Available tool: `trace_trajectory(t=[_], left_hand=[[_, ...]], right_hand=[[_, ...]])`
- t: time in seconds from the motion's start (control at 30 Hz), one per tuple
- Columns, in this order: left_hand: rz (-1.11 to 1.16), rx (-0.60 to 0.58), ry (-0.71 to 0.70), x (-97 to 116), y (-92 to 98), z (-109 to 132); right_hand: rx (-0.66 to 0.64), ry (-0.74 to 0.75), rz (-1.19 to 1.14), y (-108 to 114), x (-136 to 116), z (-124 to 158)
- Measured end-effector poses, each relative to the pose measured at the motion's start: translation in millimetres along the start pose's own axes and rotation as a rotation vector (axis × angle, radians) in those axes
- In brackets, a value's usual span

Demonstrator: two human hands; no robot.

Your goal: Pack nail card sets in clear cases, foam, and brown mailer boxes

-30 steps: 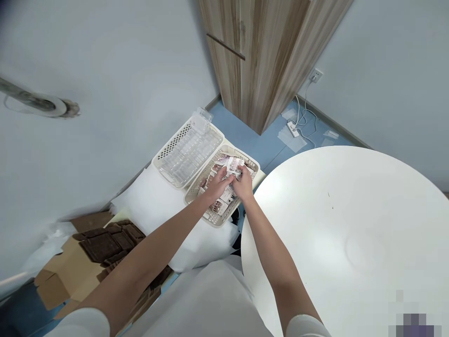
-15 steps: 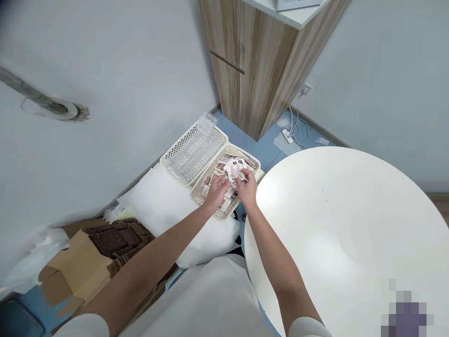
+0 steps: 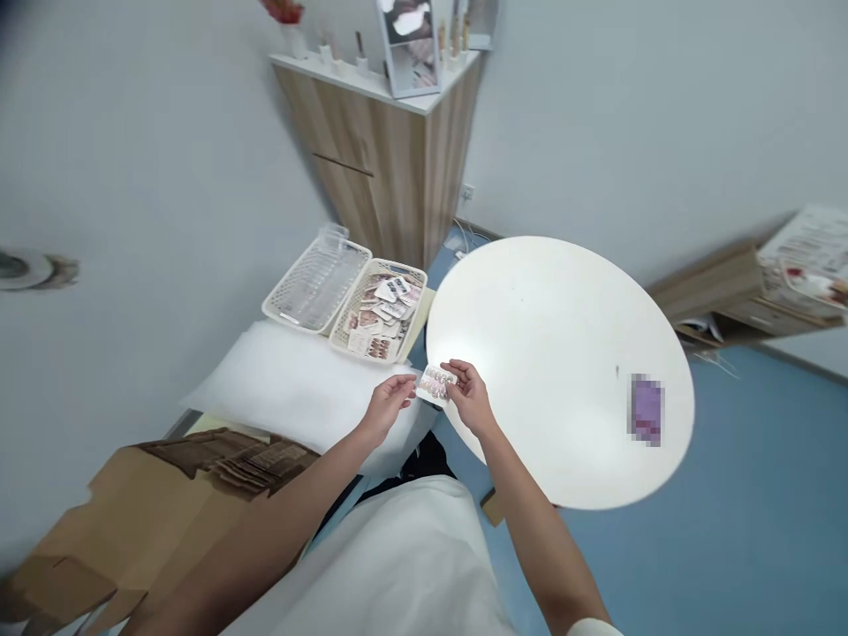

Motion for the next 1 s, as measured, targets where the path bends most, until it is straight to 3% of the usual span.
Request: trace_trajectory(t=[0.1,0.2,0.4,0.53,0.67,0.77,0.9,1.0], left_hand=[[-0.050,-0.177,-0.027,-8,-30.4,22],[-0.069,-0.273,-0.016,-16,-60.2,40],[-0.032,-0.348,-0.005,-21,-108.4,57],[-0.048,-0.361,-0.029,-18,-134.7,51],[-0.120,-0.354,-0.068,-12,-154.9,43],[-0.237,-0.355,-0.128,-4,-164.5,33],[-0.385,-0.372,-0.199,6,-169.2,15],[-0.298,-0.263,-0.116,4,-163.2,4]], right_hand=[[0.042,0.022,-0.002,23,0,42],[0.109,0.062,0.002,44,0,75],[0.368,0.157,-0.038,89,-5,125],[0.385,0.111,-0.024,119,-6,144],[0.349,0.090,0.010,145,-7,145],[0.328,0.086,0.028,159,-14,128],[0.243,-0.020,0.043,164,-20,93],[0.235,-0.124,-0.045,162,-15,69]])
Point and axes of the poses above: each hand's wrist, its own z-axis away from the middle knuckle, its own y-axis out of the back of the hand, x = y × z, the point moved 3 cm from there along -z, towards the middle knuckle, and after that the axes turned 15 degrees about -z, right-handed, at the moved point
